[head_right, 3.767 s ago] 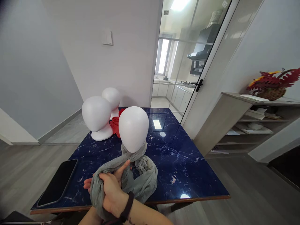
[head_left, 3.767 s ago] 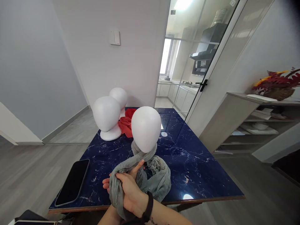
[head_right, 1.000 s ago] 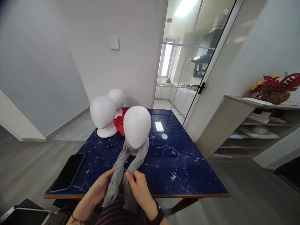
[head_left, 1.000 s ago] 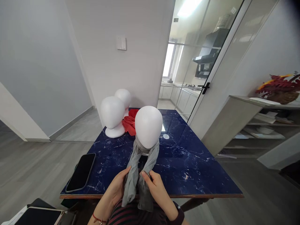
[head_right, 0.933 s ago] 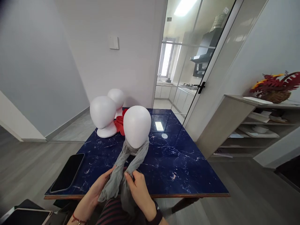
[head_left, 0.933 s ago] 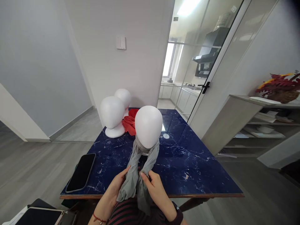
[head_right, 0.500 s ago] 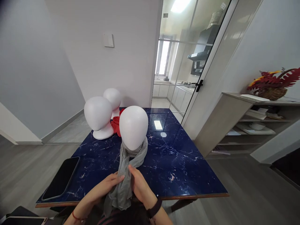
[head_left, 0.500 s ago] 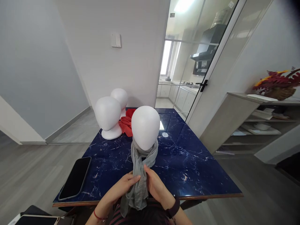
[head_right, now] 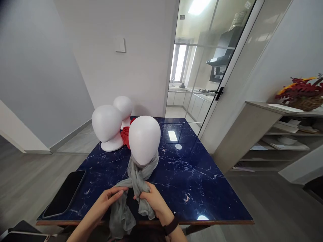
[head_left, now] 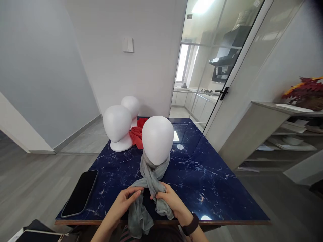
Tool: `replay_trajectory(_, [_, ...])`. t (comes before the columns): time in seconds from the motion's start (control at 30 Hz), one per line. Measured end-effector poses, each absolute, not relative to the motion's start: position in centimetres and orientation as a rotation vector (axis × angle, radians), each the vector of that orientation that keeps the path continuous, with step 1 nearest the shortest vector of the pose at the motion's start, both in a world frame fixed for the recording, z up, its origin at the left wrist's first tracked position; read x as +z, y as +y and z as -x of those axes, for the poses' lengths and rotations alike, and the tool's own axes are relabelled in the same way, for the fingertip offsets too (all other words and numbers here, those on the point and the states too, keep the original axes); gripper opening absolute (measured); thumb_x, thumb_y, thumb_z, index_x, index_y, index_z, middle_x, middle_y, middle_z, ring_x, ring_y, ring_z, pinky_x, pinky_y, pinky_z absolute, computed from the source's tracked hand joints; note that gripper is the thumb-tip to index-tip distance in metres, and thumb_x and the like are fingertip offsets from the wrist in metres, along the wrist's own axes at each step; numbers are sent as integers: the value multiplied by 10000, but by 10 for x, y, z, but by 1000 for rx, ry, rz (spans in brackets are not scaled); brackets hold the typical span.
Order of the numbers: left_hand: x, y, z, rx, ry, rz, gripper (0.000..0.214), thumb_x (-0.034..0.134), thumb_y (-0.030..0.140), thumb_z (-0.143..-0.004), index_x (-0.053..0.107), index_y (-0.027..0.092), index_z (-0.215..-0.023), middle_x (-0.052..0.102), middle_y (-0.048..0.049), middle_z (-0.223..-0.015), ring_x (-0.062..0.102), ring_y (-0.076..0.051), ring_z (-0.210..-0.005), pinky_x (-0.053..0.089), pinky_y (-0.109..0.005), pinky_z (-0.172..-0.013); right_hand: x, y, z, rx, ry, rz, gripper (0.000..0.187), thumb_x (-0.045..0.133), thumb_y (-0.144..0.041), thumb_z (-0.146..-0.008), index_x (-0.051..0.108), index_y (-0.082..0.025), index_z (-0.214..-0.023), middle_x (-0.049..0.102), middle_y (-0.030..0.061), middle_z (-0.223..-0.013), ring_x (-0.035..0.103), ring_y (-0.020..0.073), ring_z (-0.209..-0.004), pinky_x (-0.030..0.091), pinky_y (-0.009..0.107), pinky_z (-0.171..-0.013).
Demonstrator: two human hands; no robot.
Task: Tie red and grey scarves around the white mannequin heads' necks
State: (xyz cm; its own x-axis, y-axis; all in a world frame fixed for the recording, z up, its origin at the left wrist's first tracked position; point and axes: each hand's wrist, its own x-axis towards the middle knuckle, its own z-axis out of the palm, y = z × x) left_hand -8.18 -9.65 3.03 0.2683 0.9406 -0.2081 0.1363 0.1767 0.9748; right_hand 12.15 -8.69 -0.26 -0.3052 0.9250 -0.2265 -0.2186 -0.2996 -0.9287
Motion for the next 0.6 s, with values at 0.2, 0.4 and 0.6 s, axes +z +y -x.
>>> replay_trajectory(0.2, [22,-88,83,939,1036,-862,392,729,280,-671,638,183,-1039,548,29,-611,472,-76,-564,370,-173,-550,-12,-83,-128,1605,-812,1207,157,507,-292,-687,582,-155,-699,476,-34,-568,381,69,-446,318,202,-457])
replay_trajectory(0.4, [36,-92,79,922,942,-689,465,695,253,-688,570,198,-1133,520,49,-566,393,-46,-458,321,-155,-458,-9,-94,-124,1070,-1346,1340,343,508,-478,-823,629,-158,-841,571,22,-680,521,141,-632,409,246,-630])
replay_trajectory(0.6, [55,-106,83,1015,967,-713,402,572,325,-737,600,191,-1115,658,-68,-1037,596,-220,-925,474,-268,-758,-14,-111,-117,772,-1531,1423,407,386,-390,-916,484,-204,-1264,662,96,-954,634,216,-775,458,285,-684])
